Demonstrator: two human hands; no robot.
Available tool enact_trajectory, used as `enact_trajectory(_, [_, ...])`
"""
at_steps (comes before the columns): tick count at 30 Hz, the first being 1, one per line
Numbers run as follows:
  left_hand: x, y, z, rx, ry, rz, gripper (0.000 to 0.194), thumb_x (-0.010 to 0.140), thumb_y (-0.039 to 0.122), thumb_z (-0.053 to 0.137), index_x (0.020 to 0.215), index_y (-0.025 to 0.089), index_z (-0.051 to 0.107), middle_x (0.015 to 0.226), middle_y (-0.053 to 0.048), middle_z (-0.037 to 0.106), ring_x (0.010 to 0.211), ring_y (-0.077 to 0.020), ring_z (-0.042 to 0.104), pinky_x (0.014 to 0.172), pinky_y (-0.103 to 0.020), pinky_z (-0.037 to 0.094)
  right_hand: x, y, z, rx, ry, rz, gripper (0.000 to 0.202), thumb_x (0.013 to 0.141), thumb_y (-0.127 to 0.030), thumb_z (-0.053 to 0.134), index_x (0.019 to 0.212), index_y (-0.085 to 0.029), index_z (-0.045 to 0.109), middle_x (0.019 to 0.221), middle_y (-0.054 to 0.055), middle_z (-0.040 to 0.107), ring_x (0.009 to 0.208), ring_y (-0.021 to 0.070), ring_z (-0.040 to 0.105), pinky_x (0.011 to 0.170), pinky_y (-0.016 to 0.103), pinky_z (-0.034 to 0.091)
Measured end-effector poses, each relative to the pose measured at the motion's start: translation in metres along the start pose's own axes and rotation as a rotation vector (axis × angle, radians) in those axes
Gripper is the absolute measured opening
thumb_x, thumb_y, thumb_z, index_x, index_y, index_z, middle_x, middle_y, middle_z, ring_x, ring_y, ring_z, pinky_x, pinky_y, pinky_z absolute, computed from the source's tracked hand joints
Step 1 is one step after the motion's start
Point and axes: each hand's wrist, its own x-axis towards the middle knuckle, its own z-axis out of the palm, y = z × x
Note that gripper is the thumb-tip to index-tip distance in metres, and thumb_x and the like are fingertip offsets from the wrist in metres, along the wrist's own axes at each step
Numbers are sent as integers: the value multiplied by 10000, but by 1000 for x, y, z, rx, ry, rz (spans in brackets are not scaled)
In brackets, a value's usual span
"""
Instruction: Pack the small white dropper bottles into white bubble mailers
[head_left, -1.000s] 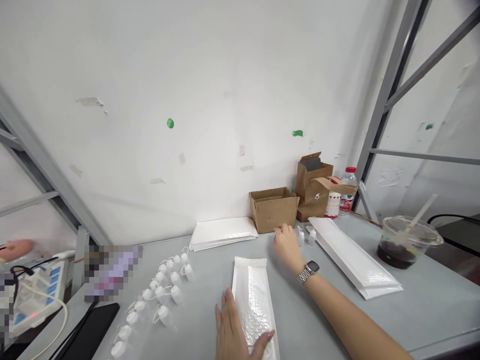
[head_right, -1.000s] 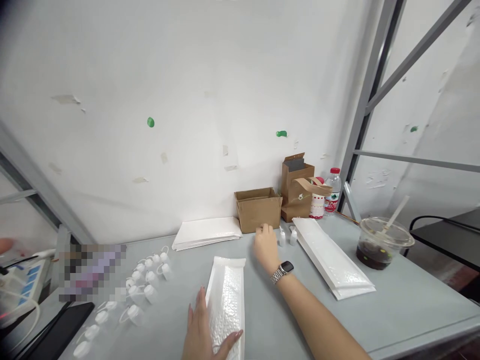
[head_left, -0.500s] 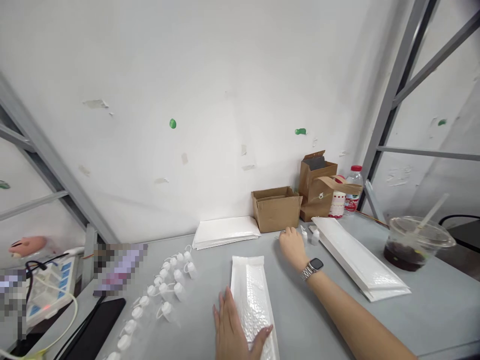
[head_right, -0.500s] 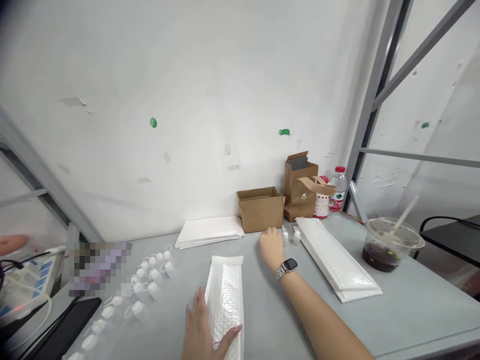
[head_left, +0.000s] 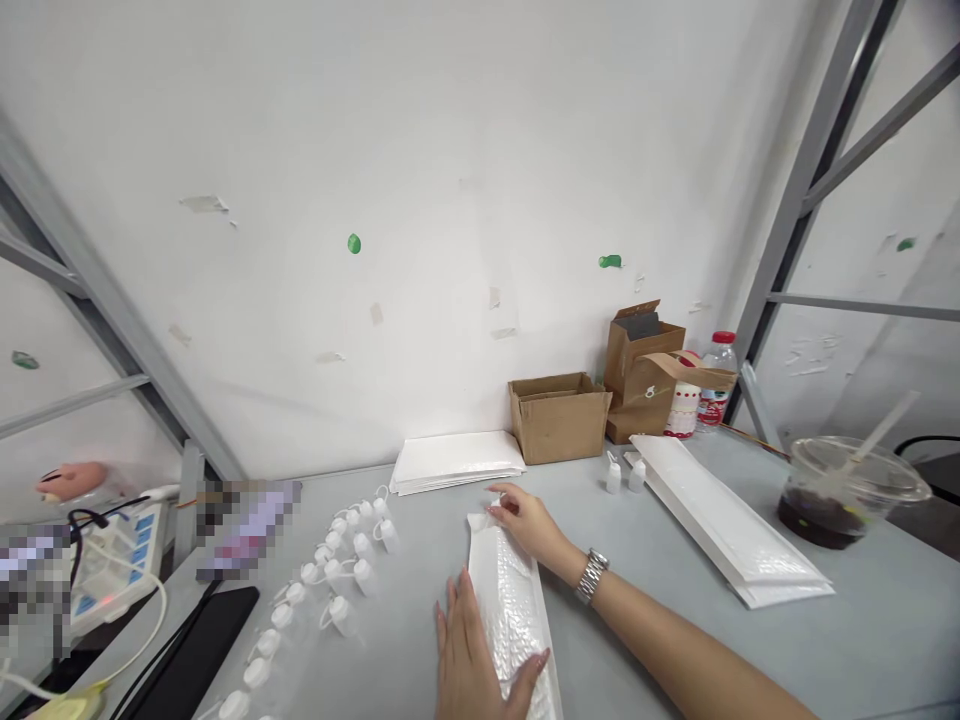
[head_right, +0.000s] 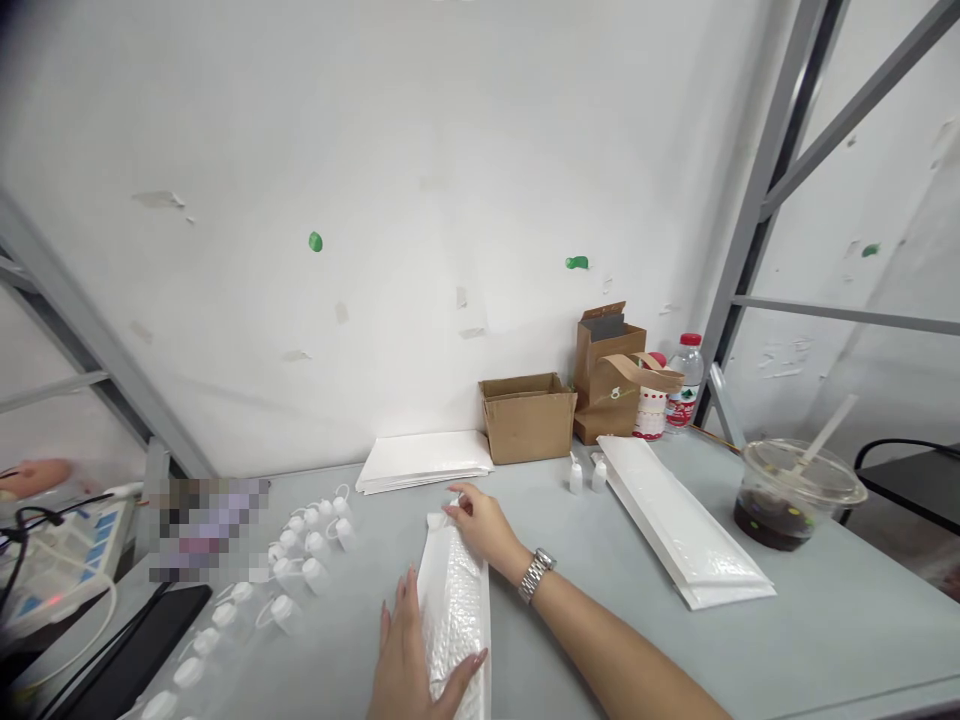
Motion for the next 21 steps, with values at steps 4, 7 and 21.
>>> enact_trajectory(4, [0, 0, 1, 21, 17, 17, 932, 734, 401, 532, 1378, 88, -66, 1370, -246, 326, 1296, -369, 243, 1026, -551, 211, 2, -3, -1, 48, -156, 43, 347, 757, -290, 533, 1073, -148, 555, 595, -50, 503, 571, 114, 459, 598, 252, 376])
enact_trajectory(7, [0, 0, 2, 32, 17, 26, 939, 734, 408, 533, 1376, 90, -74, 1366, -248, 329, 1293, -374, 245, 1025, -556, 207, 1, -3, 0, 106, -169, 93, 350, 728, -304, 582, 1033, -144, 522, 574, -64, 497, 537, 101, 435, 551, 229, 354])
enact_trajectory(21, [0, 3, -3, -103, -30, -55, 827, 754, 402, 515, 1378, 65, 89, 1388, -215, 321, 1322, -330, 195, 1070, -507, 147, -11, -5, 5, -42, -258, 52, 292, 730, -419, 582, 618, -149, 575, 563, -38, 488, 544, 95, 411, 510, 213, 313])
